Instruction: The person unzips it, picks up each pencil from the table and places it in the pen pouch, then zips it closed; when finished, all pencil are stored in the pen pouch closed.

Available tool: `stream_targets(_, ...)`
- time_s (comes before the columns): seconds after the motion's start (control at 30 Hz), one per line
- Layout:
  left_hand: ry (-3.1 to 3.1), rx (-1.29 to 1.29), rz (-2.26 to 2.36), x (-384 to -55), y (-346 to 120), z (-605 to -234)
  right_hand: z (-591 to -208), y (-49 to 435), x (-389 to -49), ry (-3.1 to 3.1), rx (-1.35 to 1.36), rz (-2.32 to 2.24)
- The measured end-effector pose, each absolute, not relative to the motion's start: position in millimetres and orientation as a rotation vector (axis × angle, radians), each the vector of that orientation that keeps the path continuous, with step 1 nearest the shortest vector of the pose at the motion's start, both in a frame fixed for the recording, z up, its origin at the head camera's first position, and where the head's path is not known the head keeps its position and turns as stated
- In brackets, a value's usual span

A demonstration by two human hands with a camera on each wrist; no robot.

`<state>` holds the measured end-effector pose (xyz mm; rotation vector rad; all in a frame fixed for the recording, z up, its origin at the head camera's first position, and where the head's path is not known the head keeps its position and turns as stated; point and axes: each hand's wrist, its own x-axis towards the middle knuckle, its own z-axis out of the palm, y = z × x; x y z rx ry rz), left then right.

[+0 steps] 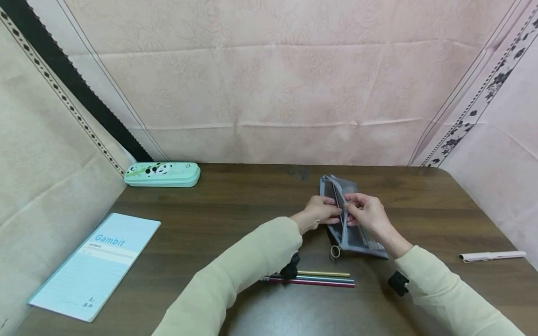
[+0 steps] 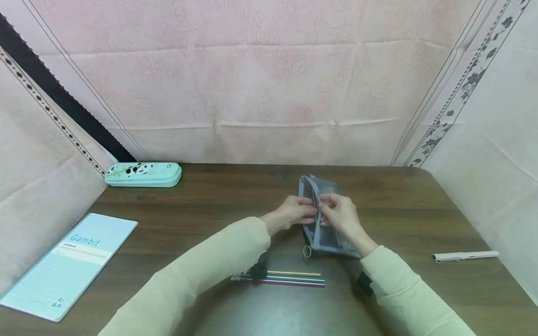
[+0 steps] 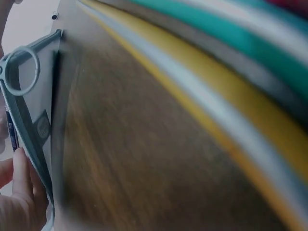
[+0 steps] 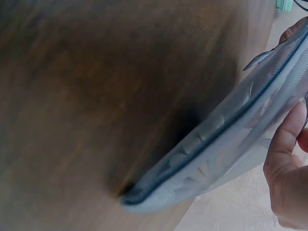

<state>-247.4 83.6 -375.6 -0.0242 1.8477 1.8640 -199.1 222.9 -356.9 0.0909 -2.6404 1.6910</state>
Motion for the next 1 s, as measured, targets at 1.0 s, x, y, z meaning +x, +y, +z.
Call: stream_targets(1.0,1.711,0.757,1.042,-211.1,-34.5,-375.3,-358.0,224.8,-198.3,-2.662,0.087,1.626)
